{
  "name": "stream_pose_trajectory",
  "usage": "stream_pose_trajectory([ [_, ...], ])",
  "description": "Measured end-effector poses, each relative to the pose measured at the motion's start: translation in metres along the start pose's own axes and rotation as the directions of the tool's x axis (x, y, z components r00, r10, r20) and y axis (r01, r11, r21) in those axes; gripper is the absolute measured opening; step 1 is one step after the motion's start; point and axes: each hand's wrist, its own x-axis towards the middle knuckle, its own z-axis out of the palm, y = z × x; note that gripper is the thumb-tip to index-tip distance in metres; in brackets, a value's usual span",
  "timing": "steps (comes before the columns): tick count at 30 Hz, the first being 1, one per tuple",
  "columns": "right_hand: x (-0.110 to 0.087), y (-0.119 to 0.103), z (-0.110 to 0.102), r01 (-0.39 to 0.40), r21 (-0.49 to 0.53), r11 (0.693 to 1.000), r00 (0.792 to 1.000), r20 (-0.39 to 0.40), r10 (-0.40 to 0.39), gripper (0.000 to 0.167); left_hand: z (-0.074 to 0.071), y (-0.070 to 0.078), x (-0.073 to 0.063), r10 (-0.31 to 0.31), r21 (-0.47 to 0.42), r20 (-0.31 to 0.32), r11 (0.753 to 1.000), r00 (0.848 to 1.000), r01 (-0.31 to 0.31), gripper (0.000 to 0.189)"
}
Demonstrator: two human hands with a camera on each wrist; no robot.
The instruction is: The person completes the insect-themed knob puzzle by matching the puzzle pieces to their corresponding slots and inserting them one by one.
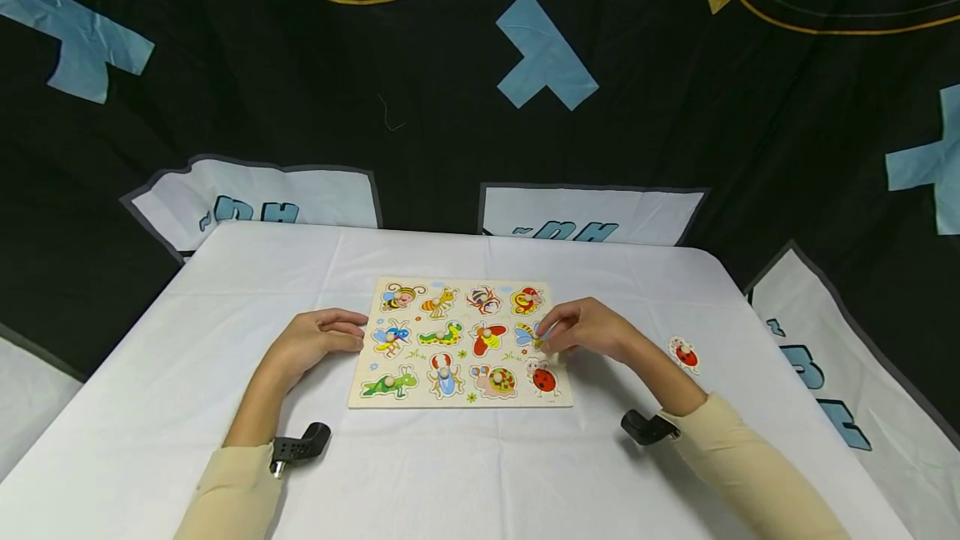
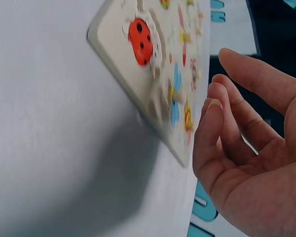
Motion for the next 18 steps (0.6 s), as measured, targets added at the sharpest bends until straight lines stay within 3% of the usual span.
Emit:
stream_pose_trajectory([
  [6, -0.006, 0.009, -0.017, -0.043, 0.002, 0.999, 0.997, -0.057, 0.043, 0.032, 0.001, 0.000, 0.001, -0.001, 0.003, 0.000, 1.000, 1.000, 0.001, 0.052],
  [18, -0.020, 0.026, -0.052, -0.091, 0.047, 0.995, 0.991, -0.092, 0.095, 0.039, 0.001, -0.001, 0.002, -0.016, 0.007, -0.003, 1.000, 1.000, 0.016, 0.052],
])
